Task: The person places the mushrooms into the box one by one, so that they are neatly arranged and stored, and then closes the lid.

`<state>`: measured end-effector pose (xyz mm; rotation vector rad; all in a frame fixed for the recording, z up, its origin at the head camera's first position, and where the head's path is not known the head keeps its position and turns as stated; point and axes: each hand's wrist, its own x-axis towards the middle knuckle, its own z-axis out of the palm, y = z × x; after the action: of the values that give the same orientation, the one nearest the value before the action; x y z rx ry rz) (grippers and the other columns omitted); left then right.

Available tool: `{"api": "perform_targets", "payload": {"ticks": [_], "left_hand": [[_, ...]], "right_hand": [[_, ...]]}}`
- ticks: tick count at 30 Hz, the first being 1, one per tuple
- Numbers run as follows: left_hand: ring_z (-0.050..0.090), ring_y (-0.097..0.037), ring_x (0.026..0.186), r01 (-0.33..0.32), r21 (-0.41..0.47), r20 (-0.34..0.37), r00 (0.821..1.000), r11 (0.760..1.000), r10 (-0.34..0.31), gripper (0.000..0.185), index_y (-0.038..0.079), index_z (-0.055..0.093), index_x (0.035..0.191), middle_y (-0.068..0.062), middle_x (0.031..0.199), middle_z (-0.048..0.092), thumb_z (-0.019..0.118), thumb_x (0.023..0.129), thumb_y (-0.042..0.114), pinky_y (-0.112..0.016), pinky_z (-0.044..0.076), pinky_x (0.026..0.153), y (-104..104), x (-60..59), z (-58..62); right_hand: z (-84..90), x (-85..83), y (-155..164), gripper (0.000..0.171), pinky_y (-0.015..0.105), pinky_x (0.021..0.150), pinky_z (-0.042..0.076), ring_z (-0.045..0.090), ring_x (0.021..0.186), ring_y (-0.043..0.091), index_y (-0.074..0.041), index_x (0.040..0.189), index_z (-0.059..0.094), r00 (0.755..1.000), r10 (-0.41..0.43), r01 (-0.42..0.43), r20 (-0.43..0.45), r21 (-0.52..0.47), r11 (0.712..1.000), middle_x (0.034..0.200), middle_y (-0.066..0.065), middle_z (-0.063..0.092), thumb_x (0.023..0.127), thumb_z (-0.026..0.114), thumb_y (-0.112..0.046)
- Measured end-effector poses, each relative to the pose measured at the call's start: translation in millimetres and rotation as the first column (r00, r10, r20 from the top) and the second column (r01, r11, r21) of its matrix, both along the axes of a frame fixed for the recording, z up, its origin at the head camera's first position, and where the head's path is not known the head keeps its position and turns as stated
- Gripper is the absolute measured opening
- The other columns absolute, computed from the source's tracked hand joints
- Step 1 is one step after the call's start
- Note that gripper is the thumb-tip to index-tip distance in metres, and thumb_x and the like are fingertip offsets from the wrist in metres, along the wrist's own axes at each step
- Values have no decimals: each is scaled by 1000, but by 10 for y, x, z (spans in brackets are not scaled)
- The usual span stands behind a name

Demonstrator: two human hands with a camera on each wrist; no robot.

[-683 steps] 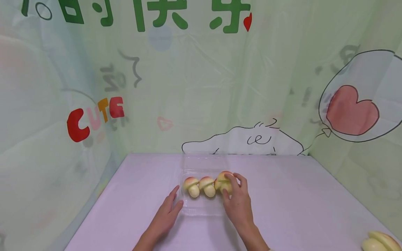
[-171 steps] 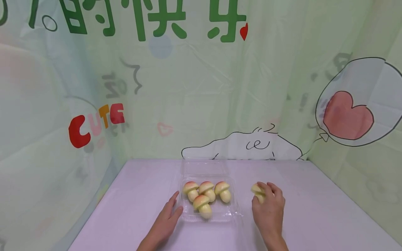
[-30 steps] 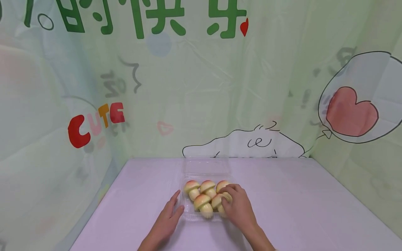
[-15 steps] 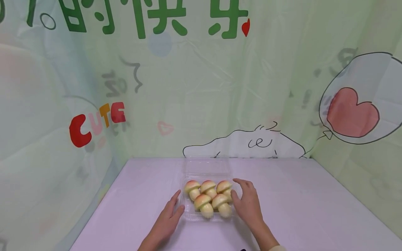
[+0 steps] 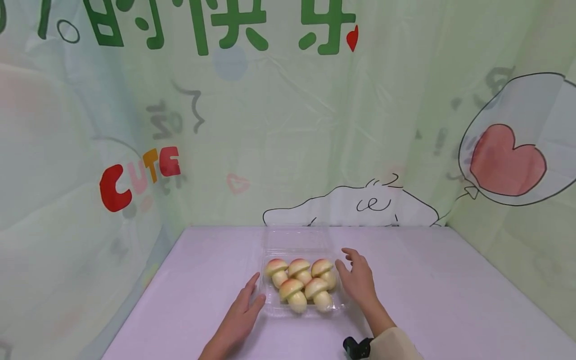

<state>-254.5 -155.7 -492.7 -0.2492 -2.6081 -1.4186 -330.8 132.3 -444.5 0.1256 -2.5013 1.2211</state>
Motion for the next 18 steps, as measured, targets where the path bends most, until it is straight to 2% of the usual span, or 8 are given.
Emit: {"api": "perform_targets", "payload": {"ticks": [4,10,14,18], "left_hand": [[34,-37,131,1,-5,2,1000,1000,-1,55,21,26,148,-22,141,38,43,99,39,-58,26,104,-2,-11,-20],[35,-35,131,4,-13,-9,1000,1000,-4,56,21,26,148,-22,141,39,43,98,41,-57,26,104,-11,-10,-19],[35,-35,131,3,-22,-8,1000,1000,-3,56,21,26,148,-22,140,39,42,98,42,-56,26,104,-13,-5,-5],[34,-36,132,6,-12,4,1000,1000,-6,56,21,25,148,-21,141,38,42,99,40,-57,25,104,-9,-8,9]], "right_hand": [[40,-113,21,46,53,90,41,49,111,42,-1,133,44,995,48,-48,88,-1,999,121,26,53,94,53,-23],[25,-276,65,49,51,90,42,48,115,42,1,136,40,971,97,-90,219,-43,995,122,26,53,97,46,-27],[3,-357,82,49,52,91,42,47,115,42,3,136,40,953,129,-118,274,-57,991,127,29,49,98,42,-27],[11,-418,85,49,51,90,43,46,116,41,4,137,39,931,174,-144,320,-115,983,130,30,45,98,40,-26]]}}
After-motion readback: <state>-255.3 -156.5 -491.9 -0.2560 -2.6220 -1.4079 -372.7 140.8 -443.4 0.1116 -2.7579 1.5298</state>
